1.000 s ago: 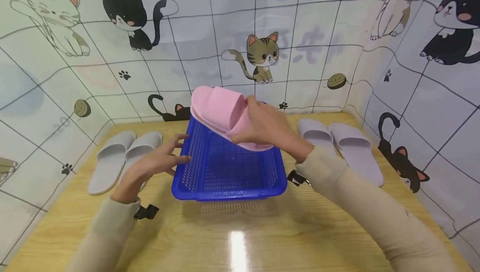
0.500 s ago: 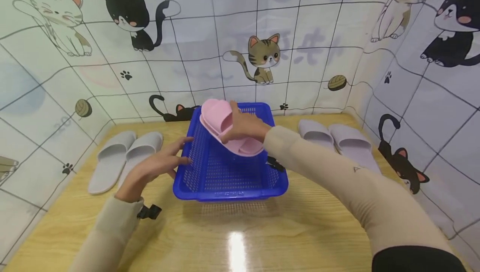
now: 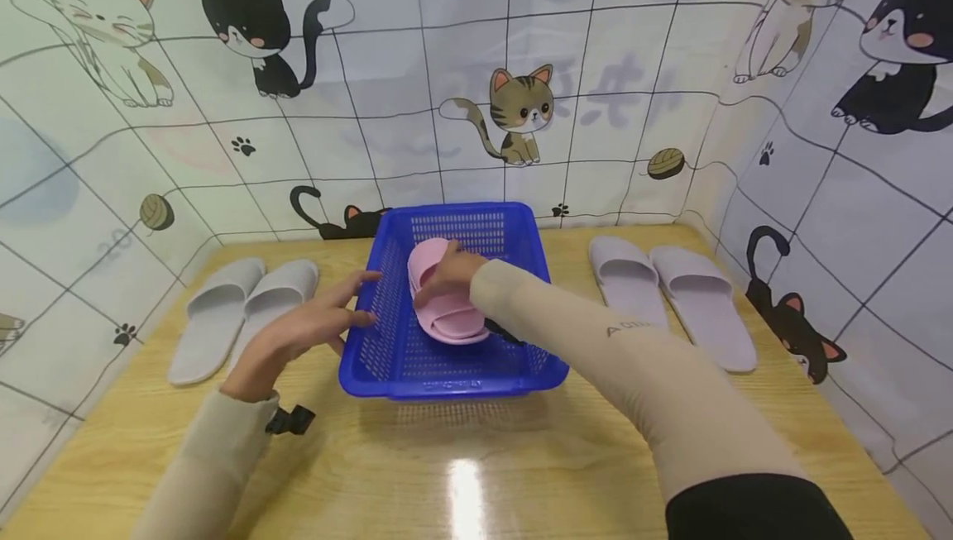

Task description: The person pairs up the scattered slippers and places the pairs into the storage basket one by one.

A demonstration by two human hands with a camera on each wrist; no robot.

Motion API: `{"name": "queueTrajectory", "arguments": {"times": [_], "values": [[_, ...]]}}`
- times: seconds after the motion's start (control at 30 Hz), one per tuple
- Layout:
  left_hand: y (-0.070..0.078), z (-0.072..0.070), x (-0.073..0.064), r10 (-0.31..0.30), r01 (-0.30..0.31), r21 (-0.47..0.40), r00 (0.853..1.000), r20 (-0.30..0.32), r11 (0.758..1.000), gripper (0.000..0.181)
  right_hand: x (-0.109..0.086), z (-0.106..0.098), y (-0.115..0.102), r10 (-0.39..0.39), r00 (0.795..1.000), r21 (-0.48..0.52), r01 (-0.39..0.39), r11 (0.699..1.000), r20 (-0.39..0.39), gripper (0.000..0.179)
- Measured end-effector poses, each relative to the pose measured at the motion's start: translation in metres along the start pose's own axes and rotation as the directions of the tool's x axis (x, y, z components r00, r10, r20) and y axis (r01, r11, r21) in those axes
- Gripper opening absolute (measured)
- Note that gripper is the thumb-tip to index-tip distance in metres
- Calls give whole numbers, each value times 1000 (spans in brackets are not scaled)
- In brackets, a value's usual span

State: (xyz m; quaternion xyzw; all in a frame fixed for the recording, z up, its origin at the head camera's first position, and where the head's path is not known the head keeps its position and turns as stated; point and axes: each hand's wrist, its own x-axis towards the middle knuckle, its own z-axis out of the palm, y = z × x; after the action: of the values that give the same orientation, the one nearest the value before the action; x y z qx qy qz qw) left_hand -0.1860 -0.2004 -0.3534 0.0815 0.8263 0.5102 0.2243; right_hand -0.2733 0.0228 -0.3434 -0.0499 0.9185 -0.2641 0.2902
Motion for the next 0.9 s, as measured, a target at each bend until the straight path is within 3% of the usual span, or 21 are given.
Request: {"name": "queueTrajectory", "arguments": {"times": [0.27, 0.43, 0.57, 0.73, 0.9], "values": [[0, 0, -1, -9, 9, -3, 1000, -4, 1000, 72, -1, 24, -15, -34, 999, 18, 34, 999, 26, 123], [0, -2, -2, -10, 10, 14, 1000, -15, 1000, 71, 3, 25, -9, -54, 995, 113, 44, 993, 84, 117], [1, -2, -3, -9, 10, 23, 1000, -16, 1000, 71, 7, 23, -2, -57, 991, 115, 43, 992, 120, 118], [2, -2, -2, -12, 12, 21, 1000, -6, 1000, 72, 8, 16, 1, -24, 991, -16, 26, 1000, 134, 119], [1, -3, -2, -13, 12, 31, 1000, 7, 999, 73, 3, 8, 0, -43, 995, -191, 60, 980, 91, 119]]}}
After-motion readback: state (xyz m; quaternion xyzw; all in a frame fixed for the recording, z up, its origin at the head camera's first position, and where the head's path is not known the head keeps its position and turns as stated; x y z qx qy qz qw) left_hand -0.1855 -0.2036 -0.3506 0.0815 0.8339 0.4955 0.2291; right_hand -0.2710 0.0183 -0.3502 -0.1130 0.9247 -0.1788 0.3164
